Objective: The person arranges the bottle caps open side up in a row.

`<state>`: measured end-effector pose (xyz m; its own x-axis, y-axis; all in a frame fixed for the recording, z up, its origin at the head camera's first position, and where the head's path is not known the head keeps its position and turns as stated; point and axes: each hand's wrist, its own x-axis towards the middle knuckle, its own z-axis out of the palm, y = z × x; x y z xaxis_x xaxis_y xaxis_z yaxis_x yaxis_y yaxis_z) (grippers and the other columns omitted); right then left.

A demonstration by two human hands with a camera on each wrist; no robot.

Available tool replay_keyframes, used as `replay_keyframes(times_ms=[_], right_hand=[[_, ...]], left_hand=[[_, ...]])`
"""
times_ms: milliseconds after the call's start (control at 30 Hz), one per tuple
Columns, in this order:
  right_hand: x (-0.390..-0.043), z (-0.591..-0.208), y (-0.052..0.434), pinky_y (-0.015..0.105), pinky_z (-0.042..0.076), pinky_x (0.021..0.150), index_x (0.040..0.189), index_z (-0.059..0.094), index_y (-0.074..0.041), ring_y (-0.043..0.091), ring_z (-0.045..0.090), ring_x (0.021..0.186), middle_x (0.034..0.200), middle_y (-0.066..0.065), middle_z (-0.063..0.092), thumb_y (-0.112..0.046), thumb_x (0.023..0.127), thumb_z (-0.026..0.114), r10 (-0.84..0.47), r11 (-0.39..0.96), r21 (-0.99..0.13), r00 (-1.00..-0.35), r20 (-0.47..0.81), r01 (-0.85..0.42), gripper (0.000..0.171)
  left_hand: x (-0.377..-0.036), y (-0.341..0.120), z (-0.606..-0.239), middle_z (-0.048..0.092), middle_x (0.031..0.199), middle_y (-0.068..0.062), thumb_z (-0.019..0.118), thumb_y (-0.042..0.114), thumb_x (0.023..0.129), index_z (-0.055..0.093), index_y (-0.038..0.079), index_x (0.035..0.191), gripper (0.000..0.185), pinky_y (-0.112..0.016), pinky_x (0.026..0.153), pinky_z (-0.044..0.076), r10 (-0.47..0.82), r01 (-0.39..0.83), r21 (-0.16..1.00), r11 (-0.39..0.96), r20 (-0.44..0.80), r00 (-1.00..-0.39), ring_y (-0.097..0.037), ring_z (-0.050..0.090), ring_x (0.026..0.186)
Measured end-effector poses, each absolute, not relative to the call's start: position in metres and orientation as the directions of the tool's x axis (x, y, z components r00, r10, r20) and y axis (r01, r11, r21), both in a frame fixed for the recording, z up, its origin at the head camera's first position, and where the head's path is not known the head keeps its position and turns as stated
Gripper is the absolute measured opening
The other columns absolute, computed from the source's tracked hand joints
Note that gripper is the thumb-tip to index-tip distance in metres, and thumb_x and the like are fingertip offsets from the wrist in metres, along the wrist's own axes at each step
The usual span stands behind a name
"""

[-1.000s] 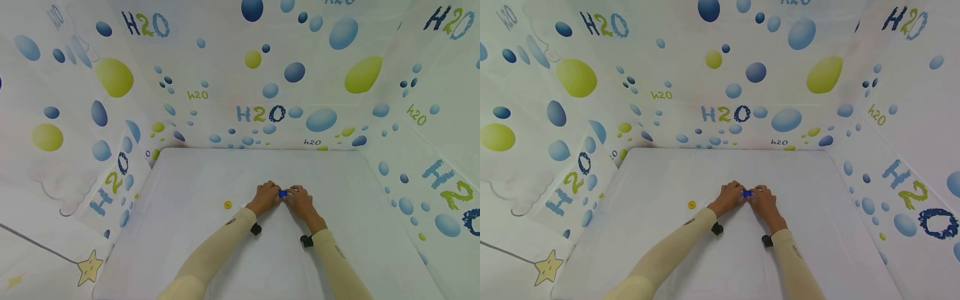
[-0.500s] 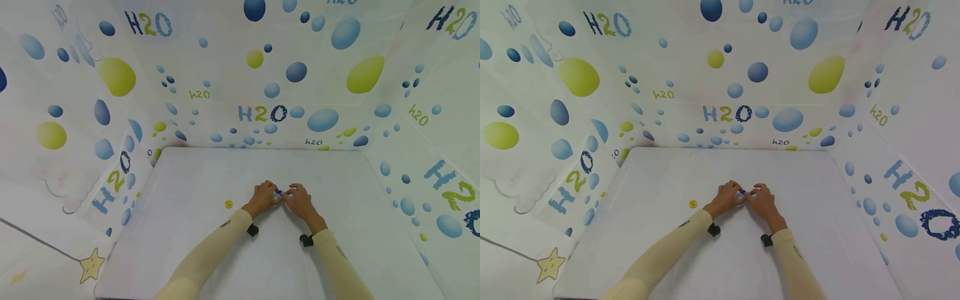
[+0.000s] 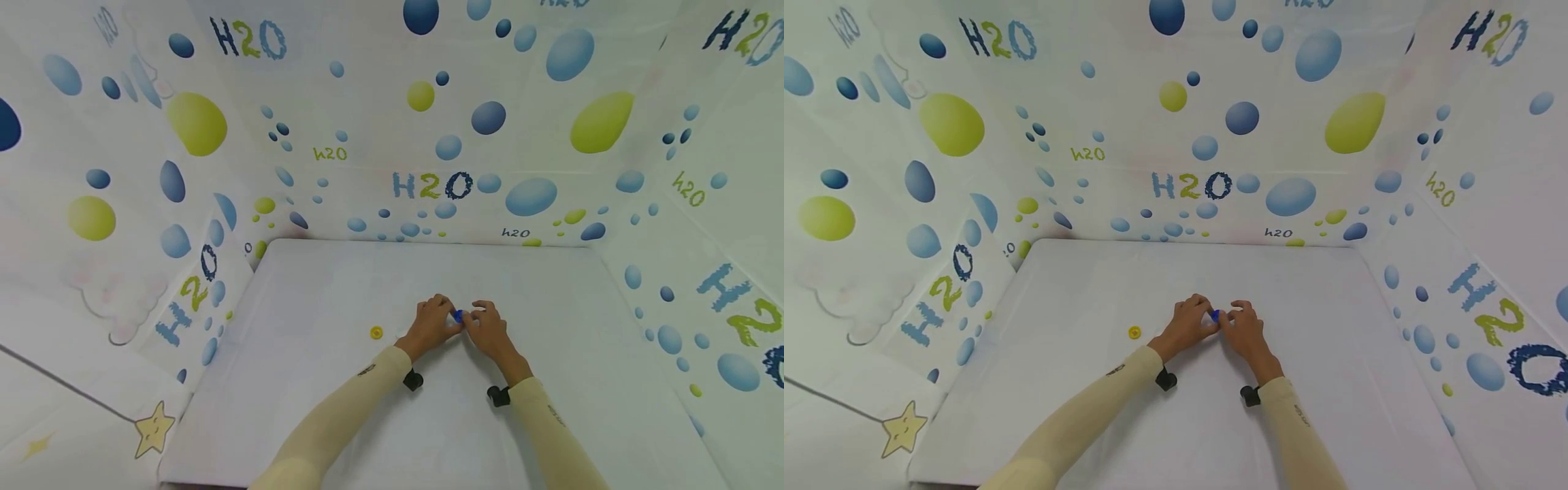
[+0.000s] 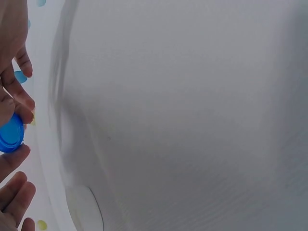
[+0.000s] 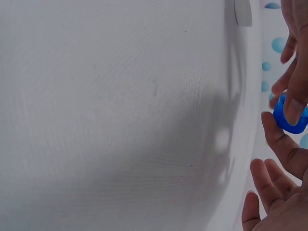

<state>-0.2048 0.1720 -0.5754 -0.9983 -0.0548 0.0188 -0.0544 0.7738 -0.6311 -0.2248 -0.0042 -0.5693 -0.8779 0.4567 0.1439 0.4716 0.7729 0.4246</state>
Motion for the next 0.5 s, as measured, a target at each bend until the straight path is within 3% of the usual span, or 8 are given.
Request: replay_keyframes(times_ms=[333,500], right_hand=[[-0.200,-0.576,0.169,0.071,0.034,0.107,0.115,0.073,0.013,0.045,0.052,0.137,0.149,0.025,0.052,-0.029,0.111,0.046,-0.034,0.729,-0.683,-0.999,0.031,-0.046,0.051],[-0.195,-0.575,0.169,0.071,0.040,0.102,0.113,0.076,0.003,0.047,0.054,0.133,0.149,0.024,0.051,-0.028,0.107,0.057,-0.066,0.762,-0.639,-0.994,0.086,-0.106,0.037]], left_hand=[[-0.215,-0.005,-0.569,0.059,0.137,-0.004,0.071,0.045,0.101,0.070,0.014,0.110,0.033,-0.046,0.108,0.044,0.460,0.494,0.387,0.779,0.183,-0.869,-0.021,0.059,0.127],[-0.211,-0.010,-0.567,0.061,0.136,-0.003,0.073,0.046,0.098,0.074,0.014,0.107,0.034,-0.046,0.109,0.043,0.469,0.495,0.322,0.807,0.158,-0.869,-0.020,0.061,0.126]])
